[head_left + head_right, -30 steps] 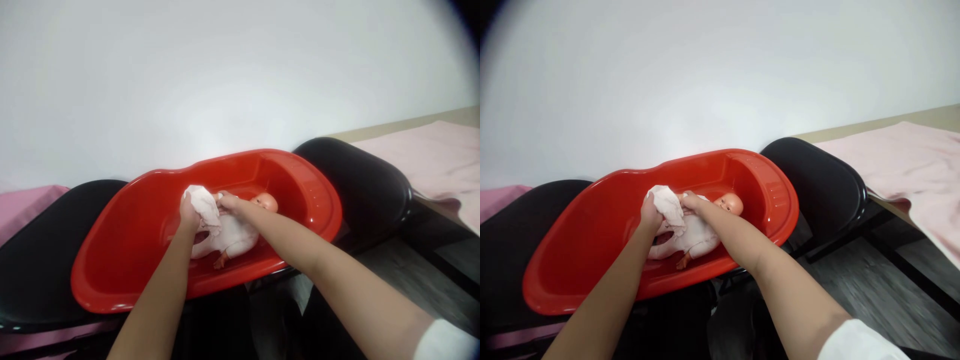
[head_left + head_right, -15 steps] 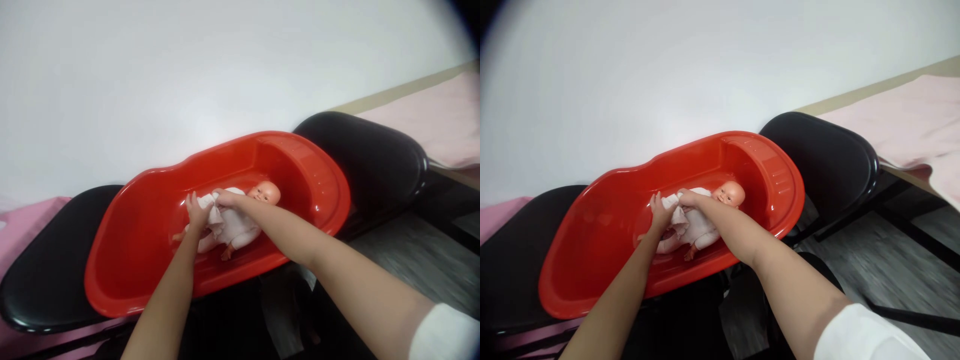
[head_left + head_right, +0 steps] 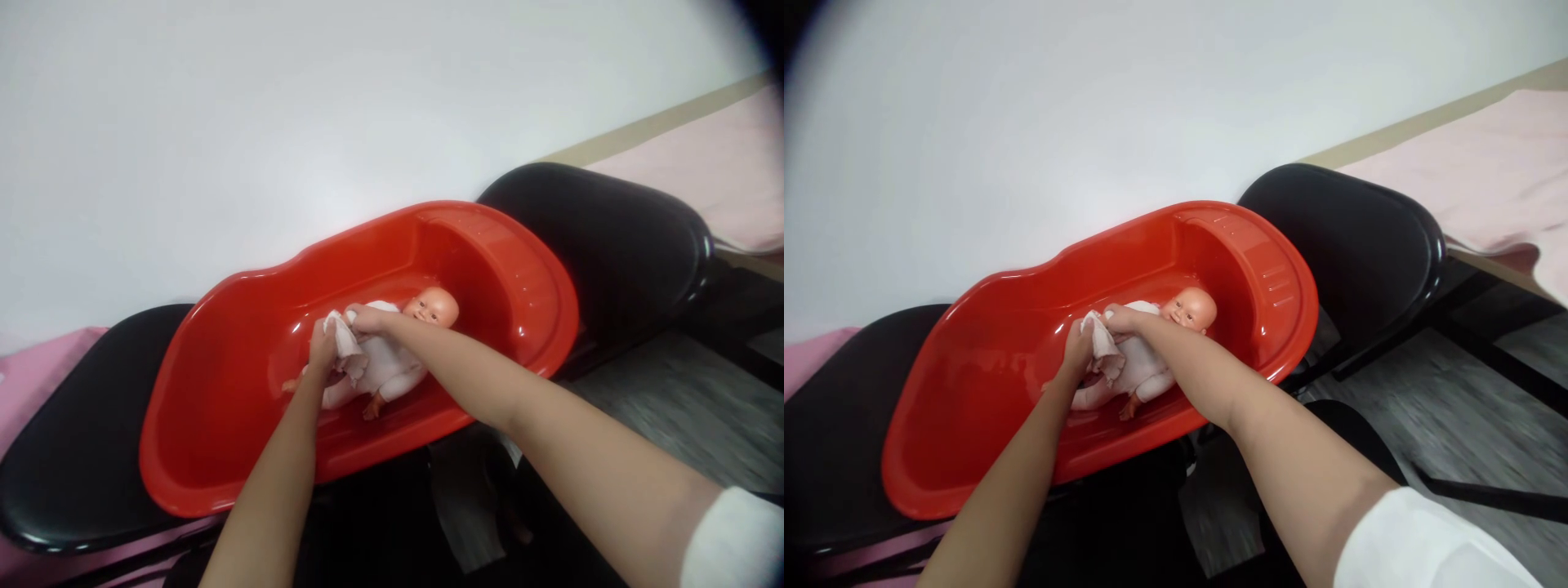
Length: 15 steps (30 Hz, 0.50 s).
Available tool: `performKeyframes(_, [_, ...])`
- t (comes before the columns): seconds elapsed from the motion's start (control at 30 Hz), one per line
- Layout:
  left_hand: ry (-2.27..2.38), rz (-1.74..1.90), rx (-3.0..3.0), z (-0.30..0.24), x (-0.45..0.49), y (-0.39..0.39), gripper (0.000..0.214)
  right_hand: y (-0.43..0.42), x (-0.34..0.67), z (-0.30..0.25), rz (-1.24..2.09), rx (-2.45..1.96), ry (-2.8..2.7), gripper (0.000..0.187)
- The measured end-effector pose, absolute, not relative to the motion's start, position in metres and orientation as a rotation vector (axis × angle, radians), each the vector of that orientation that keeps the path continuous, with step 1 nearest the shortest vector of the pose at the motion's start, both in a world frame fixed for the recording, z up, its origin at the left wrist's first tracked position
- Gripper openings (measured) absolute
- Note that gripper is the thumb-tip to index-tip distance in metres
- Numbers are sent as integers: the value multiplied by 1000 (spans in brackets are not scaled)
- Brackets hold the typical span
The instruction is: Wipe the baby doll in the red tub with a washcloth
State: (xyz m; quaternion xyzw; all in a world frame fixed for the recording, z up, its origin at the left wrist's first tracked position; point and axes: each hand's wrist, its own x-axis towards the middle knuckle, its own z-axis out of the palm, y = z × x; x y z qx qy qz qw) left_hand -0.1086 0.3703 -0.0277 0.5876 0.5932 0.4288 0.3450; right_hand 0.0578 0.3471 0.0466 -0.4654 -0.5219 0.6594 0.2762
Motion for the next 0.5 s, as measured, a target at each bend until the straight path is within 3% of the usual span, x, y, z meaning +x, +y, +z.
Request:
performKeyframes(0.17, [1555,1118,1515,-32,-111,373,29,346,59,52,1642,-1379,-1452,34])
performKeyframes(0.23, [1516,1075,1543,-32,-109,372,37,347,59,54,1613,-1427,-1463,36])
performKeyframes(0.33, [1466,1007,1534,-32,-106,371,52,343,62,57,1619,-1438,-1459,33])
performKeyframes(0.5, [1456,985,1521,-32,-104,370,47,302,86,52,1760,-1313,-1302,23])
